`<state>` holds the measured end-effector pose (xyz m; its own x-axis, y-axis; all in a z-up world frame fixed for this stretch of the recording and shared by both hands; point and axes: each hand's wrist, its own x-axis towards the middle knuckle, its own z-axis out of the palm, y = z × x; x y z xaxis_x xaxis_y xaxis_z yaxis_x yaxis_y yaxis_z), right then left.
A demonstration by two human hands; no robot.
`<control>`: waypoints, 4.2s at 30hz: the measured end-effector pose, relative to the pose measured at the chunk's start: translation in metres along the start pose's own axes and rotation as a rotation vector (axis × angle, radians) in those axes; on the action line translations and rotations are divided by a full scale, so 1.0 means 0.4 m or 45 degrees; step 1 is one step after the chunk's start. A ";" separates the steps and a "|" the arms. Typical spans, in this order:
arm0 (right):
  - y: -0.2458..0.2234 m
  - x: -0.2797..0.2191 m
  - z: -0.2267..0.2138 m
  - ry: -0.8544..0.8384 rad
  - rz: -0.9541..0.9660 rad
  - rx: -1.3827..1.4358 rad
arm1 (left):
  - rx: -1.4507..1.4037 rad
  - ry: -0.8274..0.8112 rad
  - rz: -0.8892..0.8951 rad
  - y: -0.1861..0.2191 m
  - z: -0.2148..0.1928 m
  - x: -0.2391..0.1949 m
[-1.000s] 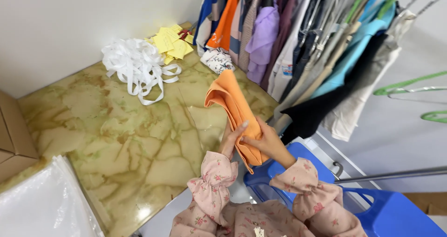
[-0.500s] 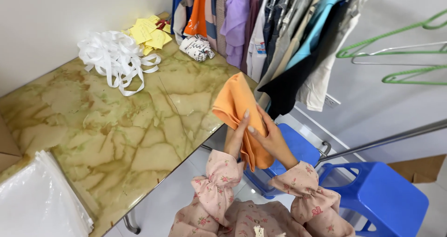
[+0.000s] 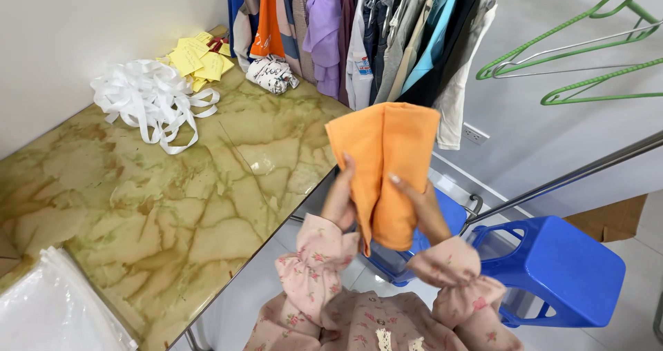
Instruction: The person folds an orange t-shirt and places it on a green hanger, then hangs it on a clothing rack. They then fold a patterned white shirt and hang it on a metal hanger on the same rack. Finally, they fold the orange t-shirt again by hand.
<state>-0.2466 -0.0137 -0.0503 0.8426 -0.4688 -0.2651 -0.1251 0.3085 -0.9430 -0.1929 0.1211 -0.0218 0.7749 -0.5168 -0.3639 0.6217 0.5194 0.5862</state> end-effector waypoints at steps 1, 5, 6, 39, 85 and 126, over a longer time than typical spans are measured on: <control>0.008 0.015 -0.014 -0.004 0.005 0.001 | 0.000 0.006 0.001 0.011 -0.034 0.001; -0.016 0.020 -0.015 -0.035 0.127 0.215 | 0.330 0.300 0.163 0.076 -0.136 -0.017; -0.032 0.002 -0.004 -0.052 0.183 0.251 | 0.596 0.457 0.242 0.093 -0.156 -0.033; -0.060 -0.048 0.092 -0.063 -0.041 0.001 | 0.445 -0.015 0.323 -0.009 0.035 -0.086; -0.084 0.003 0.077 -0.179 0.263 0.593 | 0.159 -0.109 0.406 -0.076 -0.003 0.060; 0.020 0.145 0.054 -0.441 -0.248 -0.429 | 0.363 -0.021 0.803 0.020 -0.218 0.076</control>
<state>-0.1875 -0.0204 -0.0689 0.9839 -0.1718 -0.0500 -0.0623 -0.0671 -0.9958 -0.1546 0.1690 -0.0912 0.9753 -0.1861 0.1190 -0.0033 0.5262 0.8503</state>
